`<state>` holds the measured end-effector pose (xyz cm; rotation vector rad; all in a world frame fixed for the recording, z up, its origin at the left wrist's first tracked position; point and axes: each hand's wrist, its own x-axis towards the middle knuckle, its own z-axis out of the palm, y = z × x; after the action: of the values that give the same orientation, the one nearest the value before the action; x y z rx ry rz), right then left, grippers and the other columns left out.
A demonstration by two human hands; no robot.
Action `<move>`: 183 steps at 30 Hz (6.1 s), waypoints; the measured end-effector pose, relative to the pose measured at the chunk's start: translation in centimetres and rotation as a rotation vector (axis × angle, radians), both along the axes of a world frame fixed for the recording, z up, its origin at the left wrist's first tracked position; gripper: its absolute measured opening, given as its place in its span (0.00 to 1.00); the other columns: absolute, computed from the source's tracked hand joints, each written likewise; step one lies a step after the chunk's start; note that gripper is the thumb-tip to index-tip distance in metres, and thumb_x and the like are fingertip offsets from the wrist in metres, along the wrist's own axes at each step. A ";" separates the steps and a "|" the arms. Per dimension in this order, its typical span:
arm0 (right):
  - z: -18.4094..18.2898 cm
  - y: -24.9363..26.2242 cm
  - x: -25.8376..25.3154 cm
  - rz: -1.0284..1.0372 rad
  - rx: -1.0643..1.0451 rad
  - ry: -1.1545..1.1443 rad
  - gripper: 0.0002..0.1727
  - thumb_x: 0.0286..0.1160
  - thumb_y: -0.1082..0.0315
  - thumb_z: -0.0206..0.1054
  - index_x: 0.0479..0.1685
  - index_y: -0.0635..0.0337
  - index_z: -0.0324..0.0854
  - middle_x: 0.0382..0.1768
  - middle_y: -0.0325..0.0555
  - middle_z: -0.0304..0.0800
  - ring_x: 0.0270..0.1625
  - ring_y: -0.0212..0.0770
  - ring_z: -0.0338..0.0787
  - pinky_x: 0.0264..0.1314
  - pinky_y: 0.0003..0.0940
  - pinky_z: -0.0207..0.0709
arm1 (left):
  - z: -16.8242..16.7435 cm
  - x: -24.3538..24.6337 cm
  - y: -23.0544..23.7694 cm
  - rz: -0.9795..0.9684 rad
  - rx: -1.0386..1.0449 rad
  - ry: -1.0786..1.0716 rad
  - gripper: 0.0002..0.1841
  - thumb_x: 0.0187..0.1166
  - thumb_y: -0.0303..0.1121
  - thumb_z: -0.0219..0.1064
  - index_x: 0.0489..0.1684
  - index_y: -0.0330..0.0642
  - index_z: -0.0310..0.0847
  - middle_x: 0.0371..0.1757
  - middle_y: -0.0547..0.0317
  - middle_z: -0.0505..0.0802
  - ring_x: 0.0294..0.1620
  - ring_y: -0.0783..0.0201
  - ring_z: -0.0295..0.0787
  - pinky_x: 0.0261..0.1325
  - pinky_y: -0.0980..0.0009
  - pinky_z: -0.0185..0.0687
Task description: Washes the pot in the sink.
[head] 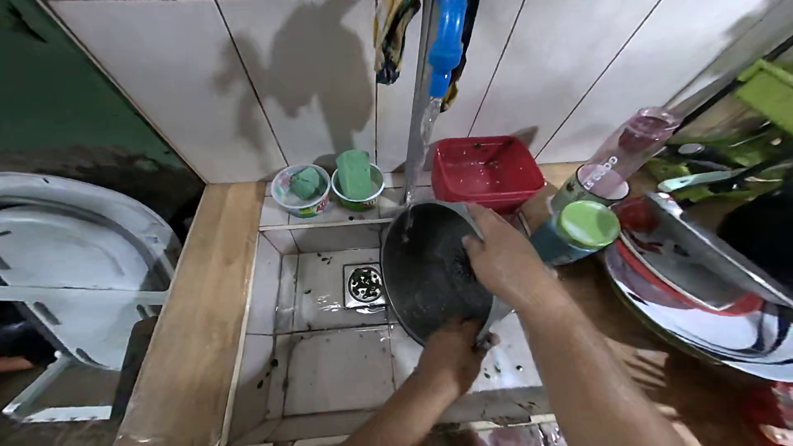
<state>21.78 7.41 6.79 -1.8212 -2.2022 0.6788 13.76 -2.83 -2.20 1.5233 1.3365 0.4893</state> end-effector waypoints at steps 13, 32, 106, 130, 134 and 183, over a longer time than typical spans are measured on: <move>-0.8 1.1 -1.5 0.155 0.053 -0.030 0.28 0.86 0.76 0.52 0.84 0.52 0.72 0.82 0.52 0.76 0.88 0.54 0.68 0.91 0.63 0.51 | -9.1 -10.3 7.0 -0.394 0.470 0.616 0.20 0.92 0.42 0.53 0.72 0.47 0.84 0.83 0.48 0.78 0.89 0.45 0.63 0.92 0.42 0.43; 0.1 4.1 0.8 -0.042 -0.054 0.054 0.25 0.90 0.72 0.53 0.84 0.50 0.73 0.76 0.58 0.81 0.80 0.59 0.78 0.80 0.64 0.67 | -2.1 -0.7 0.6 -0.102 0.060 -0.375 0.31 0.95 0.49 0.33 0.86 0.43 0.67 0.85 0.52 0.75 0.85 0.58 0.70 0.88 0.54 0.61; -0.1 4.0 2.6 0.008 -0.076 0.119 0.23 0.92 0.64 0.55 0.82 0.49 0.76 0.73 0.57 0.84 0.78 0.59 0.80 0.79 0.65 0.67 | -1.5 -0.1 -2.2 -0.114 0.041 -0.349 0.32 0.95 0.51 0.32 0.89 0.43 0.64 0.87 0.48 0.71 0.87 0.56 0.66 0.89 0.54 0.60; 0.0 4.5 2.3 0.029 -0.075 0.168 0.21 0.90 0.62 0.58 0.78 0.51 0.81 0.72 0.55 0.85 0.78 0.56 0.80 0.79 0.64 0.66 | -1.2 -1.1 -0.3 -0.322 0.084 -0.192 0.36 0.86 0.48 0.63 0.90 0.41 0.60 0.87 0.40 0.69 0.85 0.47 0.68 0.84 0.47 0.65; -0.2 4.9 2.4 -0.053 -0.062 0.193 0.18 0.88 0.57 0.63 0.67 0.52 0.88 0.61 0.55 0.91 0.67 0.55 0.87 0.69 0.65 0.73 | -3.9 -1.4 -0.1 -0.294 0.172 0.221 0.27 0.82 0.40 0.69 0.83 0.59 0.73 0.80 0.48 0.79 0.72 0.46 0.83 0.70 0.45 0.80; -0.6 2.6 1.4 -0.052 -0.062 0.070 0.23 0.91 0.70 0.55 0.81 0.48 0.77 0.72 0.58 0.85 0.76 0.62 0.81 0.75 0.69 0.69 | -1.0 -11.1 1.5 0.065 -0.047 -0.096 0.24 0.85 0.28 0.56 0.82 0.46 0.73 0.77 0.49 0.83 0.76 0.58 0.80 0.79 0.57 0.73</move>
<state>23.22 10.02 6.22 -1.8476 -2.1050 0.7954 2.61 -1.38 -3.19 1.4046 1.3172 0.5617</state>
